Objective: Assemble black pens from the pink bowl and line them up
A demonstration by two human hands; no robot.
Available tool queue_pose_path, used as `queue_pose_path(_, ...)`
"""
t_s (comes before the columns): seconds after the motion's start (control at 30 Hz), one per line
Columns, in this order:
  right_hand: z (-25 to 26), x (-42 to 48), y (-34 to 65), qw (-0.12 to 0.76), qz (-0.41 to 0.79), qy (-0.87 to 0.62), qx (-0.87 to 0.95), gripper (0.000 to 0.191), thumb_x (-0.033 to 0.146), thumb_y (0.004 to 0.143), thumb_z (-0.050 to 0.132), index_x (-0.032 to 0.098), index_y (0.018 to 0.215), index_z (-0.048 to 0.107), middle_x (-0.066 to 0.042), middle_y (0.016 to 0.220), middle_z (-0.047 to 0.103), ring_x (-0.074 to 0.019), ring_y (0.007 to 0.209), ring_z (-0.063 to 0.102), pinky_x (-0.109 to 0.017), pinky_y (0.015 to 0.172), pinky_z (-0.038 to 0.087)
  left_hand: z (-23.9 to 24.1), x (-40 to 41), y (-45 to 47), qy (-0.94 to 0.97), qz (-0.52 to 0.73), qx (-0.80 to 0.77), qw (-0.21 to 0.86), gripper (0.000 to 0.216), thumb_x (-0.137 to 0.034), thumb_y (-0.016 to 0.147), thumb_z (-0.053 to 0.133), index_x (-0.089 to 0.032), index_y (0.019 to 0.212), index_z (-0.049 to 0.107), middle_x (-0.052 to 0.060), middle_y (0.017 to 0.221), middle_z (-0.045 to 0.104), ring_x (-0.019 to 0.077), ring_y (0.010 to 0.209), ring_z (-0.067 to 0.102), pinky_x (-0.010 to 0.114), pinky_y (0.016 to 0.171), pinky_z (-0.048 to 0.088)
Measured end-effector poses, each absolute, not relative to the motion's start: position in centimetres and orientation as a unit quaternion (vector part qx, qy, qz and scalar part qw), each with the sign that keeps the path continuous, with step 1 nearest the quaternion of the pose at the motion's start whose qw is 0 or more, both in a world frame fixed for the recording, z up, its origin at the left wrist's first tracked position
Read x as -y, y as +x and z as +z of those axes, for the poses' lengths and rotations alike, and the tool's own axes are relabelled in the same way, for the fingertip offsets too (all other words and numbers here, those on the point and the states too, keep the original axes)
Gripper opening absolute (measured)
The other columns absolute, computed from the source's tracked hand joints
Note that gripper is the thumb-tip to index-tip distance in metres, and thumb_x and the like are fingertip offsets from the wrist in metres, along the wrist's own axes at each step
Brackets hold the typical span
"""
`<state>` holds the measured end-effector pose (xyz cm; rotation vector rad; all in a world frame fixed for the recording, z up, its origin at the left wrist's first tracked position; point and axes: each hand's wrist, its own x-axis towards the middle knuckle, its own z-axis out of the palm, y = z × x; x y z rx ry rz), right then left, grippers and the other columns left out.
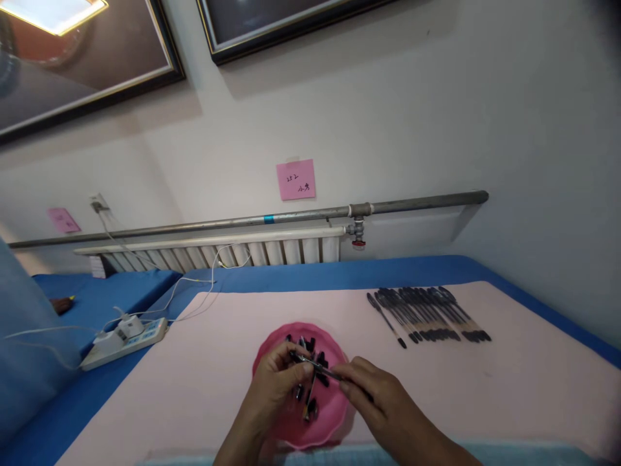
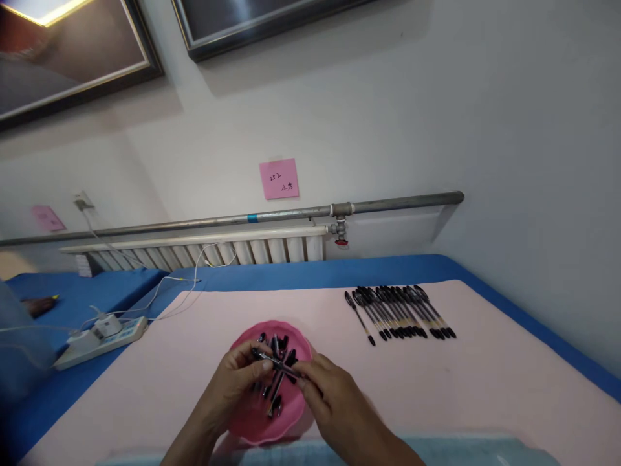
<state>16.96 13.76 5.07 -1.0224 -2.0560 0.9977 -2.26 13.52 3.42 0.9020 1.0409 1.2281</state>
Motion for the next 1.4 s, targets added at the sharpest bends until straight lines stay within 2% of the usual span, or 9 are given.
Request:
queue_pose_path(0.13, 4.3, -13.4, 16.2, 0.324, 0.380, -0.423, 0.756, 0.014, 0.026, 0.086, 0.045, 0.023, 0.084, 0.059, 0.001, 0.073, 0.061, -0.0150, 0.068, 0.056, -0.023, 0.062, 0.044, 3.2, -13.6, -1.8, 0.382, 0.533, -0.455, 0.603, 0.031, -0.030, 0.056, 0.077, -0.014, 0.077, 0.061, -0.002, 0.060, 0.060, 0.0088, 0.051, 0.052, 0.022, 0.053, 0.039)
queue_pose_path(0.2, 3.9, -13.8, 16.3, 0.332, 0.369, -0.443, 0.746, 0.012, 0.027, 0.085, 0.045, 0.023, 0.081, 0.056, 0.002, 0.068, 0.058, -0.0142, 0.063, 0.054, -0.022, 0.058, 0.042, 3.1, -13.7, -1.8, 0.376, 0.537, -0.462, 0.597, 0.034, -0.030, 0.055, 0.078, -0.014, 0.082, 0.062, 0.001, 0.070, 0.063, 0.0103, 0.058, 0.055, 0.022, 0.056, 0.041)
queue_pose_path(0.33, 2.3, -16.2, 18.4, 0.370, 0.248, -0.530, 0.722, 0.017, 0.023, 0.083, 0.041, 0.021, 0.094, 0.053, -0.002, 0.079, 0.062, -0.0164, 0.069, 0.058, -0.025, 0.063, 0.045, 2.8, -13.9, -1.9, 0.348, 0.528, -0.509, 0.584, 0.044, -0.033, 0.058, 0.076, -0.015, 0.095, 0.062, 0.005, 0.087, 0.064, 0.0118, 0.067, 0.058, 0.024, 0.060, 0.044)
queue_pose_path(0.4, 1.4, -17.9, 20.0, 0.344, 0.183, -0.583, 0.713, 0.022, 0.020, 0.083, 0.037, 0.020, 0.098, 0.053, -0.004, 0.083, 0.062, -0.0182, 0.073, 0.059, -0.027, 0.063, 0.046, 2.6, -13.8, -1.7, 0.346, 0.517, -0.519, 0.586, 0.041, -0.035, 0.060, 0.074, -0.015, 0.094, 0.063, 0.003, 0.080, 0.064, 0.0101, 0.061, 0.056, 0.023, 0.058, 0.043)
queue_pose_path(0.53, 0.0, -20.1, 21.9, 0.296, 0.138, -0.618, 0.715, 0.028, 0.010, 0.081, 0.032, 0.018, 0.096, 0.054, -0.008, 0.090, 0.059, -0.0198, 0.082, 0.058, -0.031, 0.072, 0.045, 2.4, -13.5, -1.2, 0.364, 0.503, -0.518, 0.588, 0.037, -0.037, 0.060, 0.074, -0.015, 0.088, 0.065, 0.002, 0.075, 0.062, 0.0114, 0.063, 0.056, 0.024, 0.056, 0.043)
queue_pose_path(0.77, 0.6, -18.7, 21.8, 0.173, 0.083, -0.635, 0.749, 0.027, 0.004, 0.077, 0.042, 0.015, 0.093, 0.060, -0.014, 0.092, 0.057, -0.0264, 0.090, 0.051, -0.032, 0.071, 0.038, 2.5, -13.4, -1.1, 0.384, 0.475, -0.526, 0.592, 0.036, -0.040, 0.062, 0.071, -0.016, 0.088, 0.065, 0.001, 0.072, 0.063, 0.0118, 0.062, 0.056, 0.024, 0.056, 0.043)
queue_pose_path(0.93, 1.2, -17.8, 22.7, 0.105, 0.074, -0.662, 0.738, 0.030, -0.003, 0.073, 0.041, 0.014, 0.088, 0.060, -0.011, 0.086, 0.057, -0.0201, 0.074, 0.055, -0.027, 0.060, 0.034, 2.3, -13.5, -1.4, 0.374, 0.471, -0.530, 0.598, 0.039, -0.043, 0.059, 0.072, -0.018, 0.088, 0.067, 0.003, 0.078, 0.065, 0.0140, 0.067, 0.057, 0.025, 0.059, 0.043)
queue_pose_path(1.1, 0.9, -19.3, 22.8, 0.086, 0.062, -0.665, 0.740, 0.032, -0.005, 0.077, 0.038, 0.013, 0.090, 0.061, -0.010, 0.089, 0.058, -0.0174, 0.075, 0.058, -0.025, 0.064, 0.034, 2.5, -13.3, -1.1, 0.374, 0.473, -0.531, 0.595, 0.039, -0.043, 0.057, 0.073, -0.017, 0.086, 0.067, 0.003, 0.075, 0.064, 0.0144, 0.064, 0.057, 0.026, 0.057, 0.043)
queue_pose_path(1.4, 0.3, -21.3, 23.2, 0.094, 0.039, -0.678, 0.728, 0.028, 0.010, 0.088, 0.038, 0.017, 0.104, 0.060, -0.011, 0.098, 0.059, -0.0192, 0.082, 0.059, -0.025, 0.061, 0.034, 1.9, -13.6, -1.6, 0.359, 0.491, -0.512, 0.606, 0.031, -0.036, 0.062, 0.072, -0.018, 0.086, 0.066, 0.002, 0.074, 0.065, 0.0110, 0.062, 0.056, 0.023, 0.056, 0.044)
